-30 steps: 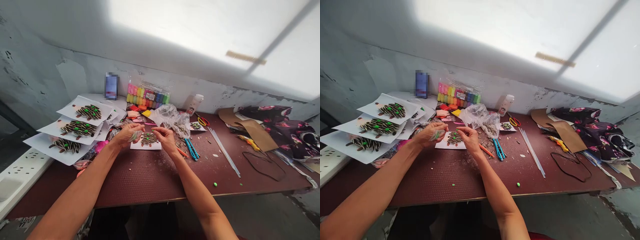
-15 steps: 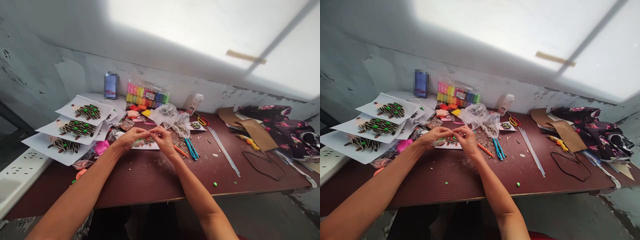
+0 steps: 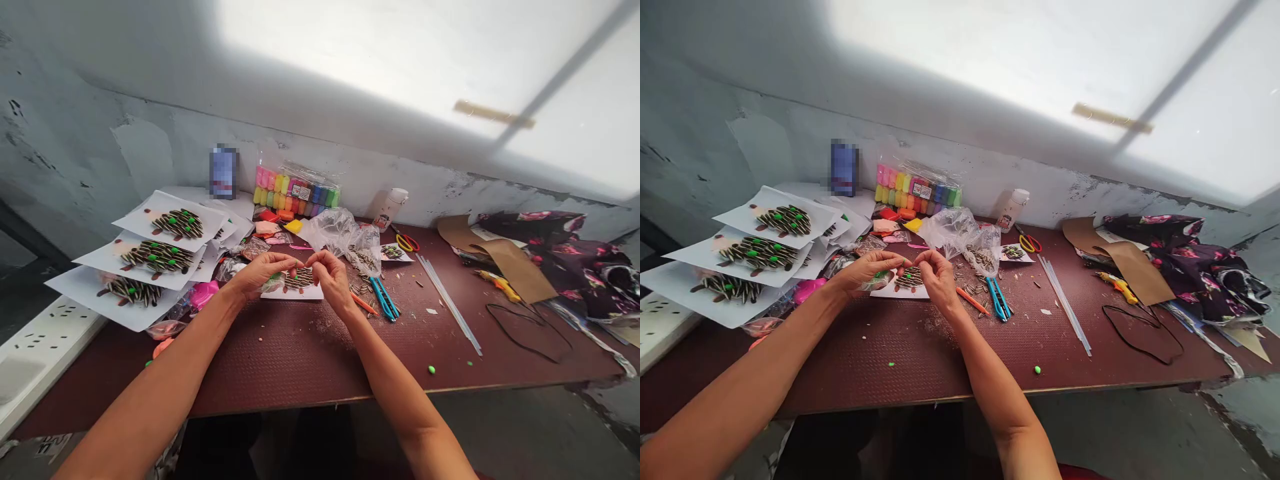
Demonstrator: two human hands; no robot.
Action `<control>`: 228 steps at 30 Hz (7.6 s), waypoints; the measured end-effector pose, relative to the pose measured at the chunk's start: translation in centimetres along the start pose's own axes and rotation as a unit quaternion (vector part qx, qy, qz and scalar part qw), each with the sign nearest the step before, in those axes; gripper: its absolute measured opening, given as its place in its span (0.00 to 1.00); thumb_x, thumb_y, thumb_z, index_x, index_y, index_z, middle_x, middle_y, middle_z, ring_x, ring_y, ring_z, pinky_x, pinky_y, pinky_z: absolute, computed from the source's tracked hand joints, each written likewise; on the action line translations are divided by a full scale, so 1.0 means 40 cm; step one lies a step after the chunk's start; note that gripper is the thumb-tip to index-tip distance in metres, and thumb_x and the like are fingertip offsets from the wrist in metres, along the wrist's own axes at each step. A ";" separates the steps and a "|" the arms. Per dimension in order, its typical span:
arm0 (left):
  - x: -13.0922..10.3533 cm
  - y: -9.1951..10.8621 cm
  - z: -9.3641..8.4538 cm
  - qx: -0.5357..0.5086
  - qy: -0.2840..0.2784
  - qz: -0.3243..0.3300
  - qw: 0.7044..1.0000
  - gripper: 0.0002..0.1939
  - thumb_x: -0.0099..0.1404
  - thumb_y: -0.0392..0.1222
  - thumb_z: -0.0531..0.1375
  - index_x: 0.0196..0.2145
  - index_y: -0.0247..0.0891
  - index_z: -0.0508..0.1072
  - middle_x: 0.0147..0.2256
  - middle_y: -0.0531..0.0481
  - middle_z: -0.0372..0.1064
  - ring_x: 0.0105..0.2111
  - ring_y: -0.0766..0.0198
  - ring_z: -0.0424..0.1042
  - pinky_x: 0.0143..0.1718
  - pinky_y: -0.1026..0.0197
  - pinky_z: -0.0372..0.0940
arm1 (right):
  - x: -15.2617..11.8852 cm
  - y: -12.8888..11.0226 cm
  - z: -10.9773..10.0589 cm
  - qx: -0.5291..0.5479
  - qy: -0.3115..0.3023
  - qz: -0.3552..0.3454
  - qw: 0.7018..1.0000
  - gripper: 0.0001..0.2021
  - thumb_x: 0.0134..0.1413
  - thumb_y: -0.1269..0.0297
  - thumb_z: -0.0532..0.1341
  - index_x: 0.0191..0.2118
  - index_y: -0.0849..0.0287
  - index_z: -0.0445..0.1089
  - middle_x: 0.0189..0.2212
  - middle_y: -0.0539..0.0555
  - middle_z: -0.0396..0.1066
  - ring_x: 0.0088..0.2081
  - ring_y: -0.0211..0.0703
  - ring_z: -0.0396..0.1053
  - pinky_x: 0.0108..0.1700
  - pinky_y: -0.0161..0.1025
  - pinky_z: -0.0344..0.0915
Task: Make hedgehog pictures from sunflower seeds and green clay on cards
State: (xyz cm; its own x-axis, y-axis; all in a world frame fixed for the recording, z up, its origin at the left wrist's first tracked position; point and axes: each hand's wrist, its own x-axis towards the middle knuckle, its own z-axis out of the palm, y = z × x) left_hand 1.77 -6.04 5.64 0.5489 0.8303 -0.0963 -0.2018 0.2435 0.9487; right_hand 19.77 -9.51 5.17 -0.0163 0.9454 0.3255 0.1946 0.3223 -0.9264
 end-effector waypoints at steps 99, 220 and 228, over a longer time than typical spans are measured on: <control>0.013 0.002 -0.058 -0.034 0.116 0.046 0.992 0.15 0.53 0.48 0.74 0.27 0.34 0.77 0.25 0.51 0.73 0.19 0.72 0.64 0.18 0.69 0.58 | 0.037 0.100 -0.060 -0.202 -0.001 0.071 0.977 0.11 0.54 0.63 0.59 0.36 0.57 0.78 0.25 0.48 0.72 0.27 0.38 0.65 0.32 0.34 0.59; 0.025 -0.036 -0.015 0.051 0.072 0.037 0.995 0.22 0.49 0.57 0.73 0.29 0.35 0.74 0.24 0.51 0.72 0.22 0.67 0.69 0.23 0.65 0.63 | 0.002 0.039 0.018 -0.012 -0.050 0.031 0.998 0.14 0.53 0.51 0.65 0.32 0.59 0.76 0.24 0.49 0.71 0.23 0.35 0.61 0.26 0.33 0.56; 0.029 -0.018 -0.041 -0.003 0.152 0.012 0.988 0.16 0.50 0.43 0.71 0.35 0.34 0.77 0.31 0.49 0.75 0.25 0.69 0.69 0.25 0.67 0.63 | 0.008 0.038 0.006 -0.044 -0.035 0.040 0.998 0.11 0.49 0.55 0.65 0.31 0.57 0.69 0.26 0.48 0.69 0.25 0.34 0.62 0.27 0.32 0.58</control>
State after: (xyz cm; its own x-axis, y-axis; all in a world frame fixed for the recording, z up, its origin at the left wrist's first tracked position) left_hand 1.22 -4.42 4.34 0.2747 0.9481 -0.1600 -0.2177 0.2234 0.9501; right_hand 19.82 -8.69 3.84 -0.0653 0.9701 0.2340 0.2836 0.2428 -0.9277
